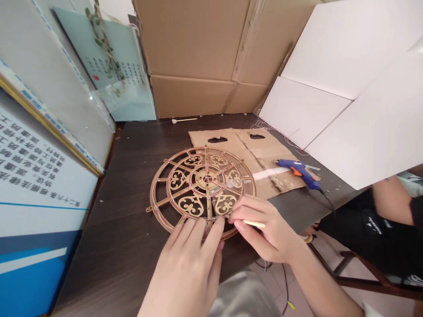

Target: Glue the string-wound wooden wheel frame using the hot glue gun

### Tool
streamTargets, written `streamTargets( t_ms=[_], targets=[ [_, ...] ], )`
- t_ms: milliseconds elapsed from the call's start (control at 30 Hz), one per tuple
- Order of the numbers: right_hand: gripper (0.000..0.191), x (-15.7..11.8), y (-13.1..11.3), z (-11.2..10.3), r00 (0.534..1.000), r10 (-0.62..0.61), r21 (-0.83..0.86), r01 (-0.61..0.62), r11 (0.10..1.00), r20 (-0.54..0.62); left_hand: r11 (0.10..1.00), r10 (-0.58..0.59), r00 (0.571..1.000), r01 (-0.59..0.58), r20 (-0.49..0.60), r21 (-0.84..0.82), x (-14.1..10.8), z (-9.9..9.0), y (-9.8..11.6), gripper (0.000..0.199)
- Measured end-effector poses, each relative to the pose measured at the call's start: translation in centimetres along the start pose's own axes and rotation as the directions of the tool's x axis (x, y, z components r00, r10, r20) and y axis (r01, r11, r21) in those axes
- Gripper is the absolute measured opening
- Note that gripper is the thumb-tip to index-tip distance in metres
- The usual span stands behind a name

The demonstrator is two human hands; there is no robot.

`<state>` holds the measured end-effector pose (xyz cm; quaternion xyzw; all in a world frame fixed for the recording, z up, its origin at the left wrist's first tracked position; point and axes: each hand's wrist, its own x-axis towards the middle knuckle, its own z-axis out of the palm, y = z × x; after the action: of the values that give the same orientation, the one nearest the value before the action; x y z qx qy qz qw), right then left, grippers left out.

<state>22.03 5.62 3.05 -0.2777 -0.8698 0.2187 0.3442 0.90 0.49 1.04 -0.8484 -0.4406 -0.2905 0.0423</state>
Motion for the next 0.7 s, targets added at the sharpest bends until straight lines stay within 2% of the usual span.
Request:
streamTargets(
  t_ms=[700],
  targets=[
    [0.023, 0.07, 0.33, -0.08, 0.992, 0.118, 0.152, -0.109, 0.982, -0.047, 0.999, -0.038, 0.999, 0.039, 0.038, -0.034, 0.20, -0.01, -0.08, 0.035]
  ],
)
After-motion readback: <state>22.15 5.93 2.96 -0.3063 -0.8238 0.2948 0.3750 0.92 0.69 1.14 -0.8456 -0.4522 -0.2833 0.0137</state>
